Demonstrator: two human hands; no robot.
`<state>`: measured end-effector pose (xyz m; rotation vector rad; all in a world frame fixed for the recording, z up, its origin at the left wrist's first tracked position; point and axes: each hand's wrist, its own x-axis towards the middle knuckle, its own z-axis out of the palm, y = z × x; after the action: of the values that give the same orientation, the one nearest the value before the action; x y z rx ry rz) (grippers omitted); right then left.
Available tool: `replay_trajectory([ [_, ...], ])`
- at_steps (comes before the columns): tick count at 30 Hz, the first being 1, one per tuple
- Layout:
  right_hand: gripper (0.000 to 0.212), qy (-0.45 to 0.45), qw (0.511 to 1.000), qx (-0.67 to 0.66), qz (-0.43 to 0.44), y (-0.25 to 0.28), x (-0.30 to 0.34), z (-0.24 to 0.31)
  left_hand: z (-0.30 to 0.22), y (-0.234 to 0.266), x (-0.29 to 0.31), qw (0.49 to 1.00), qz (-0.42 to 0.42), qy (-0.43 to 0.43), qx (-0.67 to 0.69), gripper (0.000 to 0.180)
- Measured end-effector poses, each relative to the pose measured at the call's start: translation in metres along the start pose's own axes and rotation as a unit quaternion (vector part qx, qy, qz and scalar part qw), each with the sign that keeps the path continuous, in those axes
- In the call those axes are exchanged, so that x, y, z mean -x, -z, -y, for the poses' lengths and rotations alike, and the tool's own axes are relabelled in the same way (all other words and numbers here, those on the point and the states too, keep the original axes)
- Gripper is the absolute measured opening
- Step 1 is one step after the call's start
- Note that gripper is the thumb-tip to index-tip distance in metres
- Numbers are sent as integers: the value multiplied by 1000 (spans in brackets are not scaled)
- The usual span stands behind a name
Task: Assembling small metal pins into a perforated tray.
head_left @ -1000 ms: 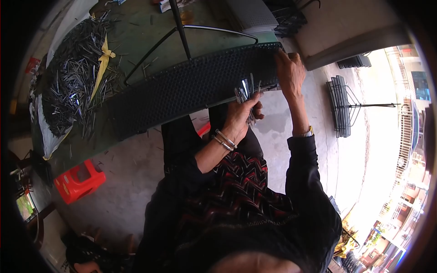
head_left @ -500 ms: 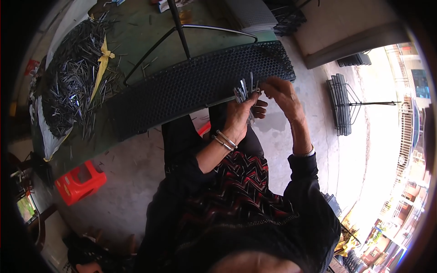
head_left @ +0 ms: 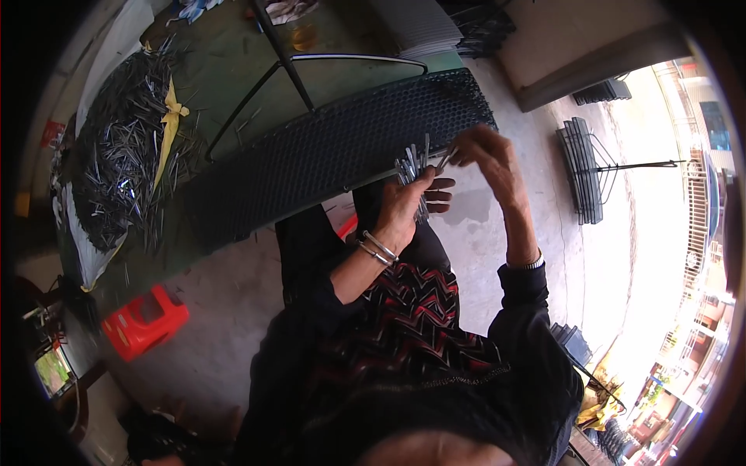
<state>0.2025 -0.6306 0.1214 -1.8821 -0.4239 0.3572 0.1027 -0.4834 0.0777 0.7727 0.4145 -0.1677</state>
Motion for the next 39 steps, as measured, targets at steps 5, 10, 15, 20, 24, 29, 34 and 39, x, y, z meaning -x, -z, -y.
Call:
replay_trajectory([
  [5,10,128,954,106,-251,9,-17,13,4,7,-9,997,2,71,31,32],
  [10,9,169,927,172,-288,9,-41,-3,9,2,-7,996,-24,45,76,28],
  [15,9,188,920,216,-267,12,-58,-21,6,1,-6,995,-55,66,54,23],
  [20,7,198,911,260,-253,17,-59,-22,9,1,-7,995,-69,54,44,23],
  [24,6,195,912,266,-244,18,-57,-19,14,6,-9,996,-50,50,54,23],
  [29,9,226,913,282,-187,19,-59,-16,12,3,-5,993,-43,74,84,21],
  [34,9,243,912,277,-181,20,-60,-16,12,3,-3,991,-26,94,94,23],
  [39,10,192,912,302,-201,18,-61,-26,12,3,-1,990,-26,95,101,23],
])
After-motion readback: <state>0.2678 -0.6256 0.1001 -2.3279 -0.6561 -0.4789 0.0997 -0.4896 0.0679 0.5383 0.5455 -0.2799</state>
